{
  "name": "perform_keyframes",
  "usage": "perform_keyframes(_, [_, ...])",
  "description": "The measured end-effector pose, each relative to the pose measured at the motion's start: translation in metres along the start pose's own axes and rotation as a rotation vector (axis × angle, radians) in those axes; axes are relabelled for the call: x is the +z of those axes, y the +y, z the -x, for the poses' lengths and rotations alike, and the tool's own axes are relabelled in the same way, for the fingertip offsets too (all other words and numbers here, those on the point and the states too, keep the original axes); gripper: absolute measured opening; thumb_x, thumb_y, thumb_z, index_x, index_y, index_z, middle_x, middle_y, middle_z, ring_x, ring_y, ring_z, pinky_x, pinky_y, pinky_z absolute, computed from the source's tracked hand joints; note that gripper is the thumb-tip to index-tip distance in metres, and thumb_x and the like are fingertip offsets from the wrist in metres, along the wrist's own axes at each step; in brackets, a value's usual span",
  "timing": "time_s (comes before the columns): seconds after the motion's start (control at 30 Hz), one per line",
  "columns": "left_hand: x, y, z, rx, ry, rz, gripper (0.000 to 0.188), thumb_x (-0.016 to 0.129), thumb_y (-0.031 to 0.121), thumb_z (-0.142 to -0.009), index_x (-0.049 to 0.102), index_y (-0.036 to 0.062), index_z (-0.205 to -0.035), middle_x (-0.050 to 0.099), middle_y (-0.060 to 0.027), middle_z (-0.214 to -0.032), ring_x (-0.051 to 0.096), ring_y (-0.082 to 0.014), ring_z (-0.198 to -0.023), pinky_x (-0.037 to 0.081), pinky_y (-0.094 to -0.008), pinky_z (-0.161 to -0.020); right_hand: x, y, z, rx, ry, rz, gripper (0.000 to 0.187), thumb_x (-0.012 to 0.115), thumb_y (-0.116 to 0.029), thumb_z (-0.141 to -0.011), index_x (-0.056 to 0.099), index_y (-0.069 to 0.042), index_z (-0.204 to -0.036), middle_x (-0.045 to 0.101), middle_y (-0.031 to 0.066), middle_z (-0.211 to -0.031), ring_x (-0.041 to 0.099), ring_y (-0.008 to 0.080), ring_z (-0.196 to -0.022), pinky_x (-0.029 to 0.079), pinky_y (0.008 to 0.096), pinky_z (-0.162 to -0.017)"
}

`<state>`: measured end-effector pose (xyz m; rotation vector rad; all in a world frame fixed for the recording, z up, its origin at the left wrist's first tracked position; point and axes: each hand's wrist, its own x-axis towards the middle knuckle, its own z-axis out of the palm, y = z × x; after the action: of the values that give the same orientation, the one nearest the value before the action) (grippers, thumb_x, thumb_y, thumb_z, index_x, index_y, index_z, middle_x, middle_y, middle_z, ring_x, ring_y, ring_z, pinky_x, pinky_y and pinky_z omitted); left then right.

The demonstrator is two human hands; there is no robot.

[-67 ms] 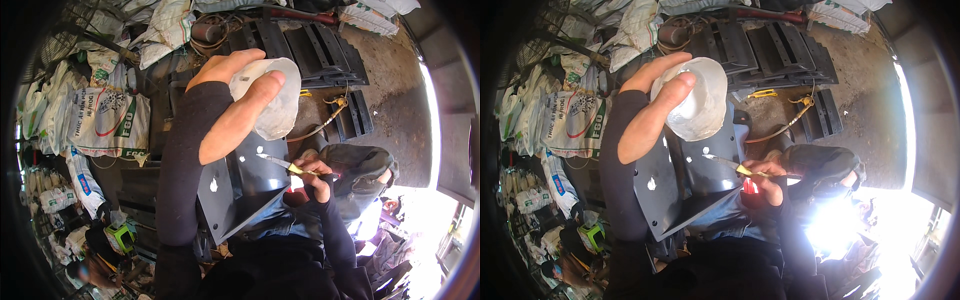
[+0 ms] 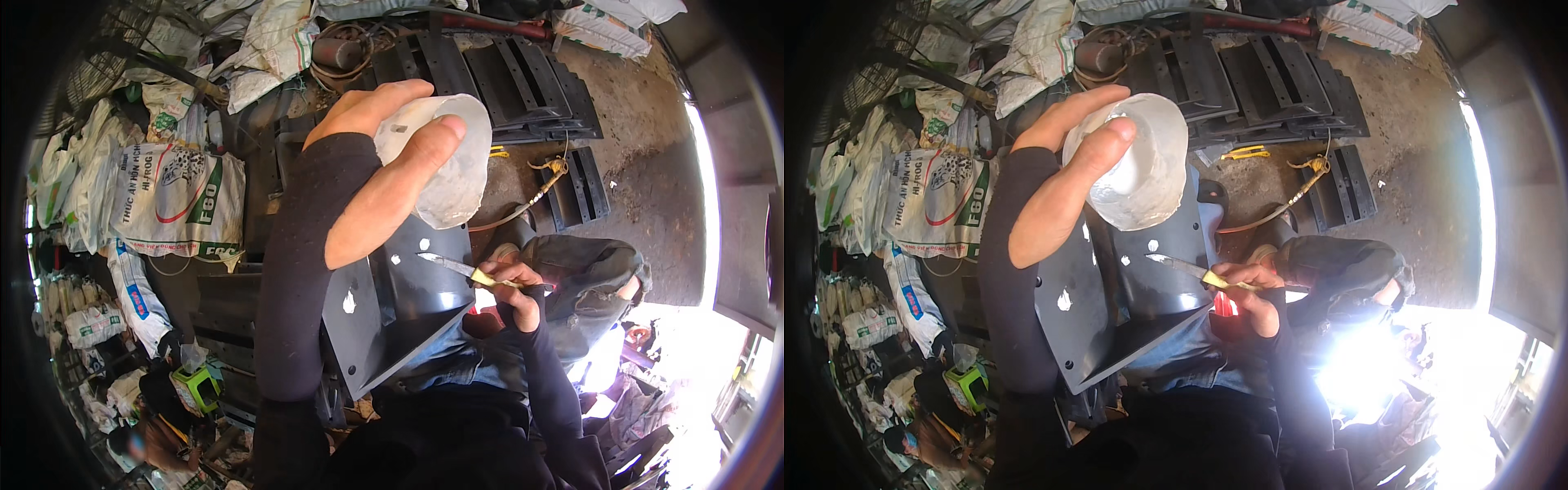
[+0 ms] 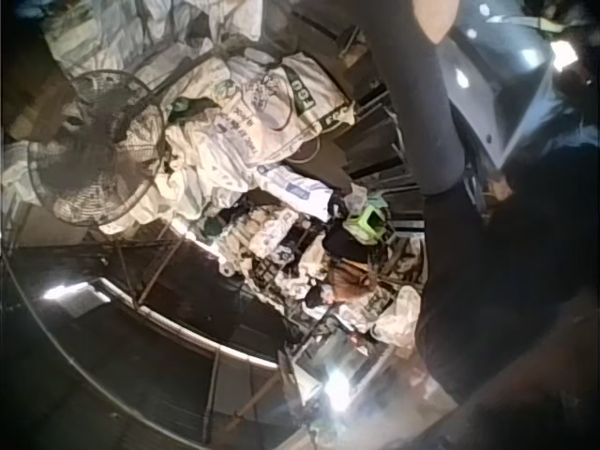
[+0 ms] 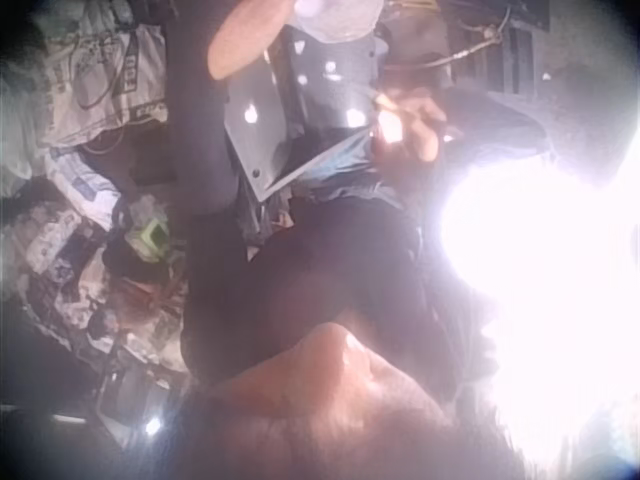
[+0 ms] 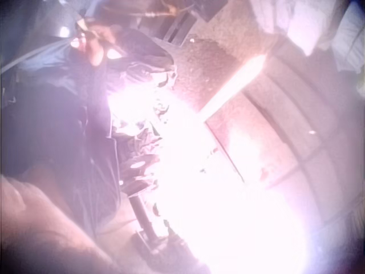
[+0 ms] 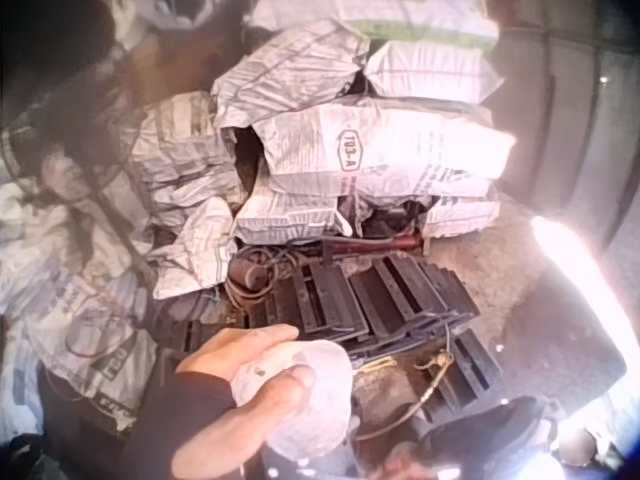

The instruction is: The person holds a gray metal panel and uses a putty knife to apply a white paste from a plastic container onto the panel surface. They repeatedly scoop paste and spread it in small patches across the panel.

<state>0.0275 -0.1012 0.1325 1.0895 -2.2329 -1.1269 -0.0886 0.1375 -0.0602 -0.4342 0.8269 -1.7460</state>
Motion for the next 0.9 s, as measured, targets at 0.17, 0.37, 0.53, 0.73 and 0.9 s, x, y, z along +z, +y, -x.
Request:
perform_keyframes(0.17, [0.001,0.000,0.000,-0.002,-0.008,0.010,0.052,0.066,0.039,-0.091,0.062,0.0018,-0.127,0.061,-0.0161,-0.124,0.057,-0.0242,-0.117,0.041,-0.0336,-0.101,0.003,0.000,-0.007,-0.020,-0.002,-0.053,0.019,0.054,0.006,-0.085,0.063,0.003,-0.102,0.063,0.0261,-0.110,0.062,0.0327,-0.099,0.049,0.0438,-0.090])
perform_keyframes(0.37, [-0.002,-0.001,-0.004,0.005,-0.011,0.002,0.051,0.065,0.039,-0.092,0.062,0.0016,-0.127,0.062,-0.0165,-0.123,0.057,-0.0245,-0.117,0.041,-0.0338,-0.101,0.002,0.006,-0.020,-0.039,0.021,-0.001,0.015,0.055,0.006,-0.082,0.061,0.004,-0.095,0.059,0.0206,-0.113,0.064,0.0343,-0.101,0.053,0.0440,-0.089])
perform_keyframes(0.53, [-0.002,-0.002,-0.004,0.030,0.000,-0.018,0.051,0.065,0.039,-0.092,0.062,0.0016,-0.126,0.062,-0.0168,-0.123,0.057,-0.0246,-0.117,0.041,-0.0338,-0.101,0.000,0.012,-0.020,-0.063,0.033,-0.008,0.014,0.055,0.006,-0.082,0.061,0.003,-0.094,0.059,0.0203,-0.113,0.064,0.0340,-0.100,0.052,0.0433,-0.088])
perform_keyframes(0.73, [-0.002,-0.002,-0.004,0.003,-0.007,0.001,0.050,0.065,0.037,-0.092,0.062,0.0011,-0.126,0.062,-0.0169,-0.124,0.057,-0.0241,-0.117,0.041,-0.0333,-0.101,-0.002,0.013,-0.020,-0.061,0.062,-0.039,0.013,0.054,0.006,-0.081,0.061,0.003,-0.092,0.060,0.0213,-0.114,0.064,0.0347,-0.098,0.052,0.0436,-0.088])
perform_keyframes(0.9, [-0.002,-0.002,-0.005,0.012,-0.003,0.001,0.050,0.066,0.036,-0.092,0.062,0.0012,-0.127,0.061,-0.0167,-0.125,0.057,-0.0239,-0.117,0.041,-0.0331,-0.101,-0.003,0.011,-0.018,-0.062,-0.009,-0.049,0.016,0.056,0.003,-0.083,0.063,0.003,-0.098,0.062,0.0256,-0.116,0.063,0.0351,-0.103,0.050,0.0459,-0.092])
